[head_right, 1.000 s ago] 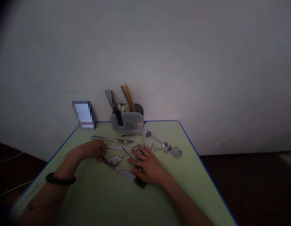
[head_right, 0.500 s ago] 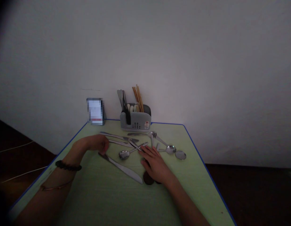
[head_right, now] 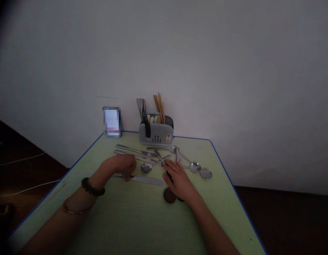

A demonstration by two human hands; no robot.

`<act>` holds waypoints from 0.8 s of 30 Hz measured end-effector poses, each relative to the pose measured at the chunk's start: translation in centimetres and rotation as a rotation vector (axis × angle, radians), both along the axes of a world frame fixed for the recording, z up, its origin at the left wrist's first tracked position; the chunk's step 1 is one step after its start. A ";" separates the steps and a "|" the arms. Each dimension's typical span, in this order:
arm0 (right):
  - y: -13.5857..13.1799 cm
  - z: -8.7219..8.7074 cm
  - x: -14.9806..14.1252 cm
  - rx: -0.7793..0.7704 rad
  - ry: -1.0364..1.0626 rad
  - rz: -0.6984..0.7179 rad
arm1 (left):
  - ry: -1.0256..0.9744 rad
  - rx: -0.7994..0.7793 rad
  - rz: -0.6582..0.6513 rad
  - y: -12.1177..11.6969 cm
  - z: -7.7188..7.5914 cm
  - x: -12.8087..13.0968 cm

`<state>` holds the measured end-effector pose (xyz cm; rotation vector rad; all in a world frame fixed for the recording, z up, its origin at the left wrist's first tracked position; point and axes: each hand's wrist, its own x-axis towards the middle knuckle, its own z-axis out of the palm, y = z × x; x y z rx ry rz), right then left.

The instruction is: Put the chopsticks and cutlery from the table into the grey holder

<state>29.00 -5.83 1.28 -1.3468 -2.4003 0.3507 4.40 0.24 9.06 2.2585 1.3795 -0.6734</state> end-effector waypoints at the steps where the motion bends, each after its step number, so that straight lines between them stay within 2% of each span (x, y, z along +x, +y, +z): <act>1: -0.1 0.0 0.0 -0.005 -0.008 0.007 | 0.007 0.002 0.012 0.0 0.0 0.0; 5: -0.1 -0.1 0.1 -0.008 -0.031 0.022 | -0.044 0.054 0.012 0.0 -0.7 0.2; 9: 0.1 -0.6 -0.3 0.043 -0.053 -0.137 | -0.142 0.050 -0.037 0.2 -1.7 0.5; 11: 0.3 -0.8 -0.5 0.048 -0.090 -0.177 | -0.147 0.027 -0.019 0.1 -1.7 0.6; 16: 0.2 -0.6 -0.6 0.021 -0.145 -0.125 | -0.099 0.010 0.011 -0.4 -0.5 0.6; 21: 0.6 -0.1 -1.2 0.038 -0.106 -0.104 | -0.078 -0.020 0.040 0.8 -0.4 -2.2; 24: 1.1 0.3 -1.7 0.022 -0.105 -0.054 | -0.209 -0.095 0.114 1.8 -0.4 -4.7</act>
